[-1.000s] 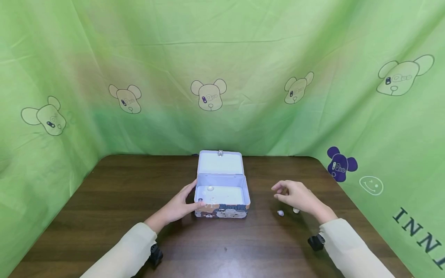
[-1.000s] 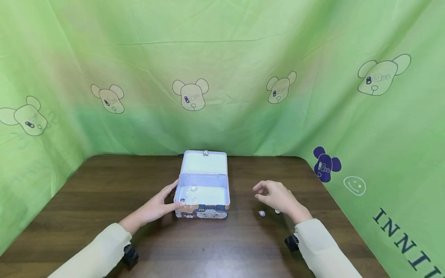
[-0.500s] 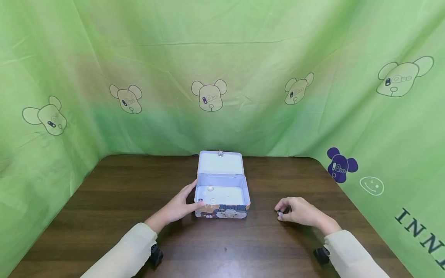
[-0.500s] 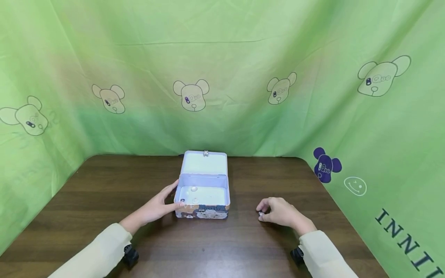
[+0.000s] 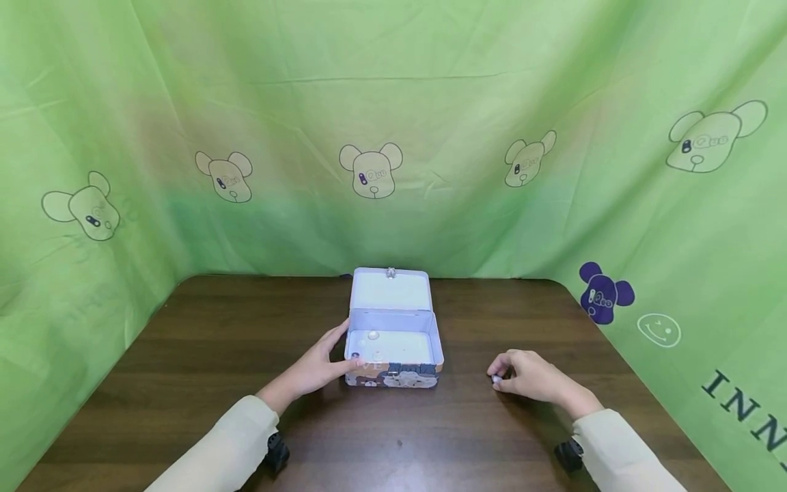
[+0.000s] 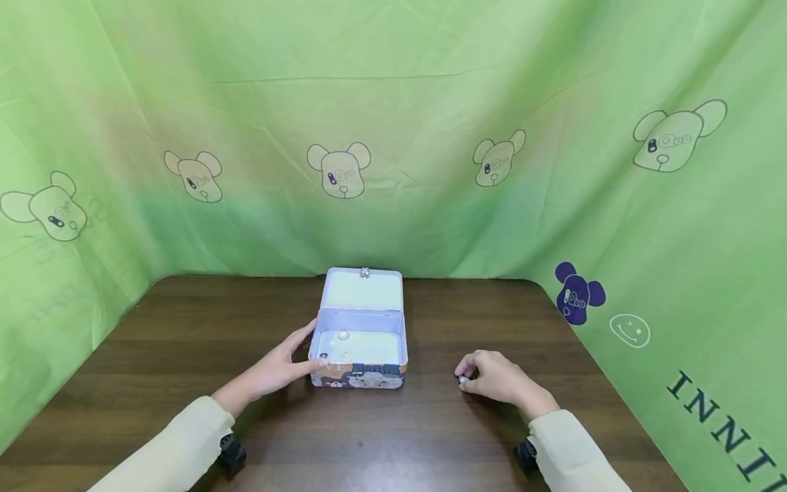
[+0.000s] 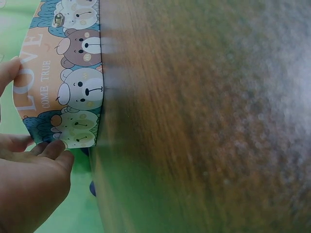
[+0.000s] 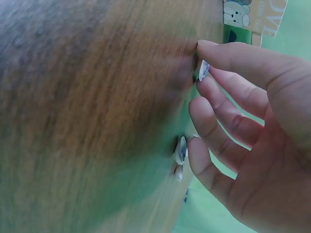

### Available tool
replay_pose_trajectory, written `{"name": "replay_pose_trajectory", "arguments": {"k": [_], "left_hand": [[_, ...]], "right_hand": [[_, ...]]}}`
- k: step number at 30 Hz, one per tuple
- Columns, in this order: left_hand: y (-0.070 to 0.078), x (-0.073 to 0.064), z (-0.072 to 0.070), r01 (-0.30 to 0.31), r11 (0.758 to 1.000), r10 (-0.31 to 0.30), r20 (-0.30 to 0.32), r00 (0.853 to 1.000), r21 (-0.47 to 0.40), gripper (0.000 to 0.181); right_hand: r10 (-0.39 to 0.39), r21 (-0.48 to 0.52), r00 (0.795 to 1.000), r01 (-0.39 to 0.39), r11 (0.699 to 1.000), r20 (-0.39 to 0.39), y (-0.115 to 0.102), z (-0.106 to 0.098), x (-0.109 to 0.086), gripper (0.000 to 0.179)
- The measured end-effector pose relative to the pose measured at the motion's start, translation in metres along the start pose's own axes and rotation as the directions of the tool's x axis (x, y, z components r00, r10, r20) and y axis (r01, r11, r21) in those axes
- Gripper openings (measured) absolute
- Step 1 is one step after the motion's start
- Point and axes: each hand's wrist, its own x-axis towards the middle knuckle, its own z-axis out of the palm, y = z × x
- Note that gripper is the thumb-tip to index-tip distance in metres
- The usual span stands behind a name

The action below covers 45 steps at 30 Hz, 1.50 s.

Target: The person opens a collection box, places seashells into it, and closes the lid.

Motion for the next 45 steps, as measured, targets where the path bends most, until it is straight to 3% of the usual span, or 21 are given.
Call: {"name": "replay_pose_trajectory", "arguments": {"k": [12, 19, 30, 39, 45], "left_hand": [[0.0, 0.0, -0.001, 0.003, 1.0, -0.003, -0.001, 1.0, 0.001, 0.09], [-0.001, 0.001, -0.001, -0.011, 1.0, 0.011, 0.004, 1.0, -0.01, 0.09], [-0.003, 0.003, 0.0, -0.021, 1.0, 0.021, 0.009, 1.0, -0.012, 0.09], [-0.002, 0.001, 0.0, -0.023, 1.0, 0.023, 0.005, 1.0, -0.019, 0.09], [-0.002, 0.001, 0.0, -0.023, 1.0, 0.023, 0.005, 1.0, -0.018, 0.089]], "right_hand": [[-0.08, 0.009, 0.992, 0.081, 0.997, -0.093, -0.005, -0.005, 0.012, 0.014], [-0.085, 0.043, 0.988, 0.091, 0.995, -0.126, -0.014, -0.007, 0.021, 0.017], [-0.164, 0.017, 0.955, 0.174, 0.985, -0.246, -0.035, -0.015, 0.043, 0.017], [-0.18, 0.056, 0.959, 0.197, 0.979, -0.22, -0.059, -0.017, 0.066, 0.018], [-0.234, 0.071, 0.947, 0.254, 0.964, -0.22, -0.074, -0.011, 0.083, 0.02]]}}
